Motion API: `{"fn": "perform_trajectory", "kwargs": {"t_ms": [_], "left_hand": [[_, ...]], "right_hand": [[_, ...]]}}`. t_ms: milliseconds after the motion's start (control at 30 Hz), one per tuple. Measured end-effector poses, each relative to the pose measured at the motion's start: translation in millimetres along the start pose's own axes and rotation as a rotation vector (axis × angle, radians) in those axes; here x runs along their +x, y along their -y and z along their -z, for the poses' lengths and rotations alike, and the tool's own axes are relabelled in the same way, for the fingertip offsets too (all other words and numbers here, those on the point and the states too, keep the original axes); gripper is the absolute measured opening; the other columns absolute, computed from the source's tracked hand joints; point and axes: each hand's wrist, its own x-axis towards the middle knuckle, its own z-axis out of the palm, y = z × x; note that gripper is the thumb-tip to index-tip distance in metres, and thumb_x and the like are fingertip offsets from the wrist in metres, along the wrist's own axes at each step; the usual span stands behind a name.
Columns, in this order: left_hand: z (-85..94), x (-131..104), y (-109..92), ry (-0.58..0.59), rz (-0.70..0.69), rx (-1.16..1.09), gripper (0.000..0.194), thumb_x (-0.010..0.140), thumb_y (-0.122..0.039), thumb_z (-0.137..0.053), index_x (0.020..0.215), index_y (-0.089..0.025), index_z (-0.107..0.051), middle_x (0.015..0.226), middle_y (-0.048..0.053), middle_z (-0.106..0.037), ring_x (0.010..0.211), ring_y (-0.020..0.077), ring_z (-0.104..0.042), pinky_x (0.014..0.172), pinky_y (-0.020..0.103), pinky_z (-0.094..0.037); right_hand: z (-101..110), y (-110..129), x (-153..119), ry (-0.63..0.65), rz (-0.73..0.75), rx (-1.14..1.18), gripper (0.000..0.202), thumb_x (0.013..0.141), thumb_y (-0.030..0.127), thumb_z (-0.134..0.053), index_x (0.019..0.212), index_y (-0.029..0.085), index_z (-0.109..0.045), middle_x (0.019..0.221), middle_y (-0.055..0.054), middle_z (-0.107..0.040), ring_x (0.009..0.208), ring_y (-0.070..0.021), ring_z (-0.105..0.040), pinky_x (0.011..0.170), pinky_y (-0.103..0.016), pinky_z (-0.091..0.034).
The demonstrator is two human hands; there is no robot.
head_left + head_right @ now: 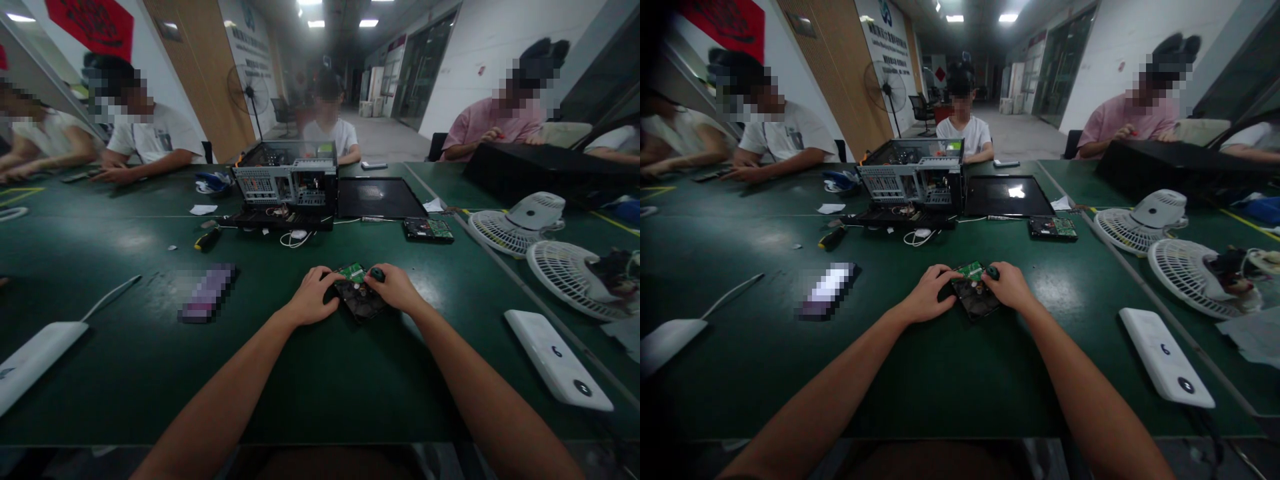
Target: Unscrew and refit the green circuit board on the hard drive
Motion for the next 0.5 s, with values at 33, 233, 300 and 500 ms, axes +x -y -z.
{"fn": "perform_trajectory", "kwargs": {"t_ms": [33, 233, 300, 500], "left_hand": [[-0.1, -0.1, -0.2, 0.001, 0.000, 0.003, 0.057, 0.085, -0.028, -0.070, 0.140, -0.031, -0.056, 0.132, 0.009, -0.050, 0.127, 0.0317, -0.047, 0.109, 0.052, -0.043], [-0.3, -0.2, -0.6, -0.002, -0.011, 0.014, 0.057, 0.085, -0.028, -0.069, 0.141, -0.031, -0.055, 0.131, 0.009, -0.050, 0.127, 0.0311, -0.047, 0.110, 0.050, -0.043], [-0.2, -0.2, -0.9, 0.000, -0.008, 0.016, 0.057, 0.085, -0.028, -0.069, 0.141, -0.030, -0.055, 0.131, 0.010, -0.050, 0.126, 0.0311, -0.048, 0.109, 0.050, -0.044], [1.3, 0.2, -1.8, 0.008, -0.006, 0.011, 0.057, 0.085, -0.029, -0.069, 0.140, -0.031, -0.055, 0.132, 0.010, -0.050, 0.127, 0.0315, -0.047, 0.110, 0.051, -0.043]], "right_hand": [[-0.2, 0.3, 0.1, -0.001, -0.002, -0.002, 0.014, 0.091, 0.032, -0.064, 0.088, 0.024, -0.074, 0.092, -0.006, -0.074, 0.085, -0.0218, -0.066, 0.074, -0.030, -0.045], [-2.8, 1.6, 0.2, -0.030, -0.010, -0.047, 0.014, 0.091, 0.033, -0.064, 0.089, 0.023, -0.074, 0.093, -0.006, -0.075, 0.087, -0.0222, -0.067, 0.076, -0.030, -0.044], [-3.5, 1.6, 0.1, -0.044, -0.016, -0.044, 0.014, 0.090, 0.033, -0.065, 0.089, 0.023, -0.074, 0.093, -0.006, -0.075, 0.087, -0.0223, -0.067, 0.076, -0.030, -0.044], [-4.3, 1.3, -0.5, -0.043, -0.035, -0.021, 0.014, 0.090, 0.034, -0.065, 0.088, 0.023, -0.074, 0.092, -0.004, -0.076, 0.087, -0.0212, -0.067, 0.074, -0.029, -0.043]]}}
